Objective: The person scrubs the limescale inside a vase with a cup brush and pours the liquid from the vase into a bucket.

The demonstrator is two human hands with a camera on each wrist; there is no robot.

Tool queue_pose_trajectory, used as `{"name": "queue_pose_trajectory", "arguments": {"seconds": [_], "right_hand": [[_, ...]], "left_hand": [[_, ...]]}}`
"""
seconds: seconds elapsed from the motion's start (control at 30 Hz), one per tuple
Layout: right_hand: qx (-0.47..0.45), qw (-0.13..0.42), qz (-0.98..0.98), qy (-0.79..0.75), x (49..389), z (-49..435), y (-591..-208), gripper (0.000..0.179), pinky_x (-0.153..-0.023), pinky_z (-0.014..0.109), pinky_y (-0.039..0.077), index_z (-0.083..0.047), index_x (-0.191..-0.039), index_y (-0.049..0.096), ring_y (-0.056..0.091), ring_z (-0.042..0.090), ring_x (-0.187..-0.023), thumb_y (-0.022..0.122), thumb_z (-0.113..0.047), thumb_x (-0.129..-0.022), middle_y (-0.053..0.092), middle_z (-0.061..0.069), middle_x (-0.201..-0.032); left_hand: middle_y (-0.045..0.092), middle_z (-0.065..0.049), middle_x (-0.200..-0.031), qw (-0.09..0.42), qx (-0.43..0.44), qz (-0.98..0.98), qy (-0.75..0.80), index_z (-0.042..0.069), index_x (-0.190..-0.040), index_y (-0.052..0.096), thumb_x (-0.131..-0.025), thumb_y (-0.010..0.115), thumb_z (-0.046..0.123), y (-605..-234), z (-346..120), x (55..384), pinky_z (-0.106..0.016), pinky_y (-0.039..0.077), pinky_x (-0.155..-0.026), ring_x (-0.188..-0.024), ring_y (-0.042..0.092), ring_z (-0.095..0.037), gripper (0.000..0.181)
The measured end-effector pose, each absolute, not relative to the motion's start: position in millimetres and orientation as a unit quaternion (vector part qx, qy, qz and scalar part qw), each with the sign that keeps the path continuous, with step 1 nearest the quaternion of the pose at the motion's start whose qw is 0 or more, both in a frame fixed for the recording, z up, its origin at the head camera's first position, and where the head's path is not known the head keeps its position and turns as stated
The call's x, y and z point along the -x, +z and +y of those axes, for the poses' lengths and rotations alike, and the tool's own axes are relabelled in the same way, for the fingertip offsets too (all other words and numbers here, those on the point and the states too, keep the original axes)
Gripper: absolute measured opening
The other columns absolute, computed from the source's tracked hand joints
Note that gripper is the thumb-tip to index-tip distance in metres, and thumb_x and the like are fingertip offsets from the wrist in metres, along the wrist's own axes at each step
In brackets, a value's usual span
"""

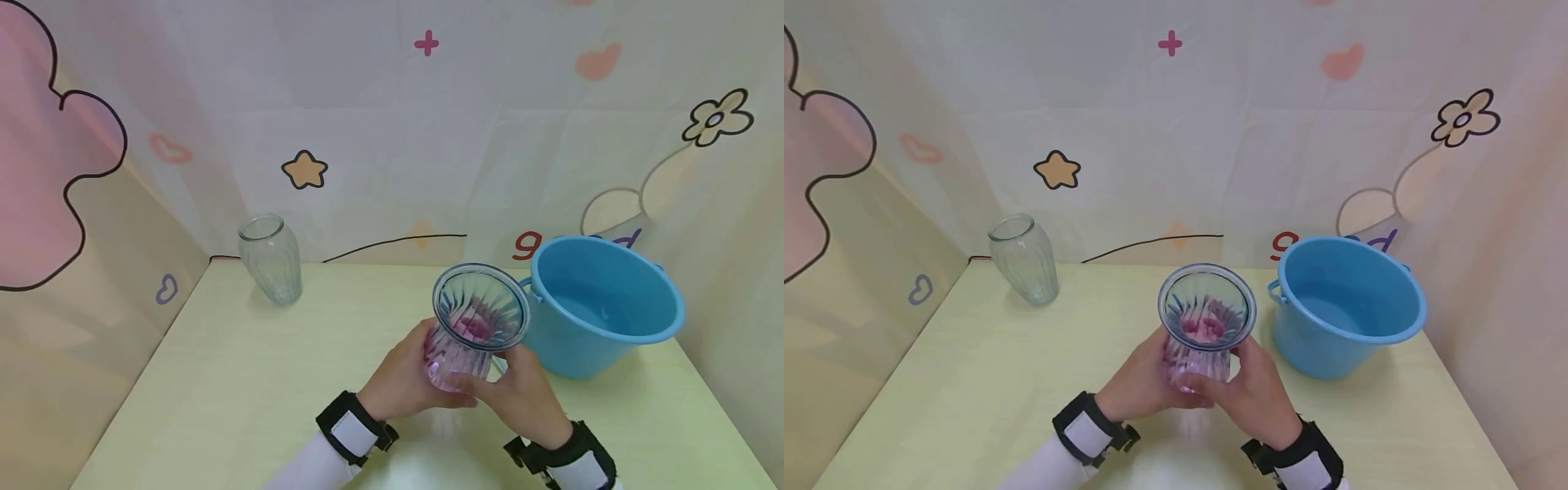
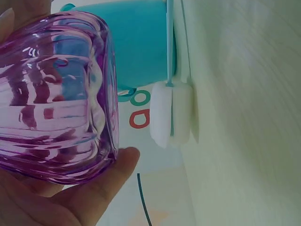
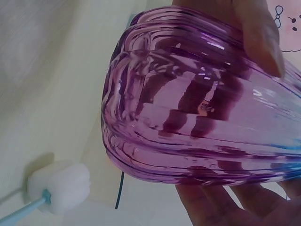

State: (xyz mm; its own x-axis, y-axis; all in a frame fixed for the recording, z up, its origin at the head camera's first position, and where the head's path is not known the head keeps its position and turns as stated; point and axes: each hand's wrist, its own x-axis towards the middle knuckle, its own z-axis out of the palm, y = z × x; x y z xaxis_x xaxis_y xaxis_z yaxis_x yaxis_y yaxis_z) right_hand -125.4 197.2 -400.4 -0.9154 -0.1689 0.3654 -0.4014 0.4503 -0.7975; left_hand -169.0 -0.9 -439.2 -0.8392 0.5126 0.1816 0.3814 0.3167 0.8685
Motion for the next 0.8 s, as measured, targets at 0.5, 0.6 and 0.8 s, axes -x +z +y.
{"name": "queue_pose_trajectory", "arguments": {"seconds": [0.5, 0.6, 0.8], "right_hand": [[-0.156, -0.033, -0.839, 0.52, 138.4, 167.6, -407.8, 0.089, -0.113, 0.07, 0.039, -0.036, -0.156, 0.03, 0.046, 0.031, -0.144, 0.085, -0.041, -0.085, 0.045, -0.004, -0.158], [-0.177, -0.037, -0.835, 0.519, 140.9, 161.2, -413.4, 0.093, -0.113, 0.071, 0.038, -0.04, -0.16, 0.024, 0.04, 0.031, -0.149, 0.083, -0.043, -0.087, 0.037, -0.005, -0.164], [-0.202, -0.043, -0.838, 0.506, 140.5, 140.4, -426.4, 0.095, -0.115, 0.064, 0.041, -0.038, -0.165, 0.014, 0.039, 0.032, -0.151, 0.077, -0.04, -0.093, 0.028, -0.002, -0.171]], "left_hand": [[0.054, 0.014, -0.147, -0.005, -0.263, 0.799, 0.54, 0.044, -0.154, 0.031, -0.067, 0.099, 0.037, -459.0, -34.0, 171.2, -0.042, 0.051, -0.11, -0.132, 0.058, -0.012, 0.11], [0.054, 0.014, -0.147, -0.004, -0.244, 0.797, 0.552, 0.042, -0.153, 0.033, -0.067, 0.099, 0.031, -461.5, -47.7, 170.9, -0.043, 0.049, -0.113, -0.133, 0.058, -0.012, 0.11], [0.058, 0.009, -0.144, 0.007, -0.175, 0.812, 0.557, 0.039, -0.154, 0.031, -0.066, 0.099, 0.036, -459.1, -75.8, 169.8, -0.045, 0.053, -0.106, -0.126, 0.062, -0.015, 0.112]]}}
